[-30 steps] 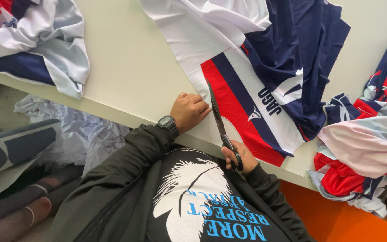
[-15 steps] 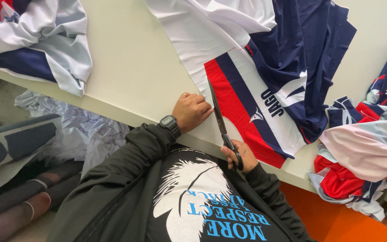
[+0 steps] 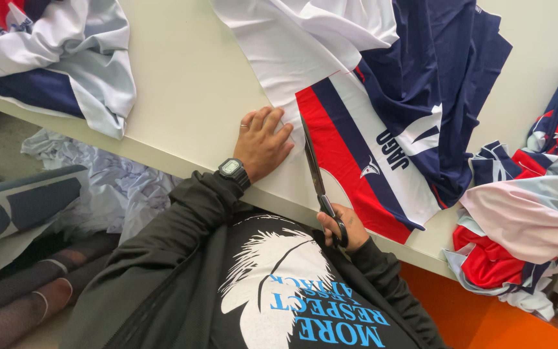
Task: The person lays a blue, white, and red sports jersey on a table and uses scissors to cut along the seams, separating the front and back panels. The person continues trimming the edges of the fabric pieces throughout the clip.
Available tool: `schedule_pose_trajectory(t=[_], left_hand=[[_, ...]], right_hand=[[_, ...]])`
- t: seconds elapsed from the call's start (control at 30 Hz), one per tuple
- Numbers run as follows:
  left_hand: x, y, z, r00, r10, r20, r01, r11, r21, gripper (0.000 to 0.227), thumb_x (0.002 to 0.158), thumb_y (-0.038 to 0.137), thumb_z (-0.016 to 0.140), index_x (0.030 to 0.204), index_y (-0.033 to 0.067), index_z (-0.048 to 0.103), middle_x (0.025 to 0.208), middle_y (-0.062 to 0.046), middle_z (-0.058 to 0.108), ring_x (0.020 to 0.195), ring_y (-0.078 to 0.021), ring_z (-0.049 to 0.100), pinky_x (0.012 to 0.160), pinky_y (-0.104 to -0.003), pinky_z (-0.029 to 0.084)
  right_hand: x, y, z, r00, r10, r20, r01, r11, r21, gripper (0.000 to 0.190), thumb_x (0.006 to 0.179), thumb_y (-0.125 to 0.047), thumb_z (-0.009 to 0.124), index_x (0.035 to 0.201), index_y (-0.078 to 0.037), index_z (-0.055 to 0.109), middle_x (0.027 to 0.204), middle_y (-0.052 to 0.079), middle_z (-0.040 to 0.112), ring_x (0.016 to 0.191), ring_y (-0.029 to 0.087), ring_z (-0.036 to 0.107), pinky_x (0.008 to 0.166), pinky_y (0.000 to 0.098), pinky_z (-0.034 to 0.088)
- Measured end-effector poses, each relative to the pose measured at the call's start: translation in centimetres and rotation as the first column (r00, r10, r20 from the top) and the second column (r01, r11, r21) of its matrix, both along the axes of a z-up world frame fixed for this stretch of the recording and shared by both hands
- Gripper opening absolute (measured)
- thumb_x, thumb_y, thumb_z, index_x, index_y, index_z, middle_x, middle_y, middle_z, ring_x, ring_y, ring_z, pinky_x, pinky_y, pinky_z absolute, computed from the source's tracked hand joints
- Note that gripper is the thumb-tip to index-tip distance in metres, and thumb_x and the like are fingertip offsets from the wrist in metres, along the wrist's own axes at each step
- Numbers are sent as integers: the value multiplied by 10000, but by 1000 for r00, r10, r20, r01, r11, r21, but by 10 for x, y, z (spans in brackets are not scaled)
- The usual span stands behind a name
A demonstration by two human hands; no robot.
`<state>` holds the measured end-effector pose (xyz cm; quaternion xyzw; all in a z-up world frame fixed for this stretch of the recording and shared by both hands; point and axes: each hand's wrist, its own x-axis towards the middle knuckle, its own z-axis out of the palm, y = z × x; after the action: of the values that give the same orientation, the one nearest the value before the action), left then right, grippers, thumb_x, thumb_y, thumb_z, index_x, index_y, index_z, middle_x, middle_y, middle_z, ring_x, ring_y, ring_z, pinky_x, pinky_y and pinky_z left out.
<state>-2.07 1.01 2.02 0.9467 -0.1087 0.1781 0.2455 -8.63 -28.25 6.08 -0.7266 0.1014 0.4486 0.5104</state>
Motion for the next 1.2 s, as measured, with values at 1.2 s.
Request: schedule_pose_trajectory(t=[1.2], left_hand=[[-2, 1, -7, 1000, 4, -25, -5, 998, -58, 379, 870, 357, 761, 1186, 158, 700, 1365, -104, 539, 1350, -314, 447, 1125, -501, 321]], right_hand=[[35, 31, -2, 1000, -4, 23, 4, 1000, -30, 415, 937, -419, 683, 902, -9, 624, 576, 0, 559, 459, 105, 557, 443, 247, 475]])
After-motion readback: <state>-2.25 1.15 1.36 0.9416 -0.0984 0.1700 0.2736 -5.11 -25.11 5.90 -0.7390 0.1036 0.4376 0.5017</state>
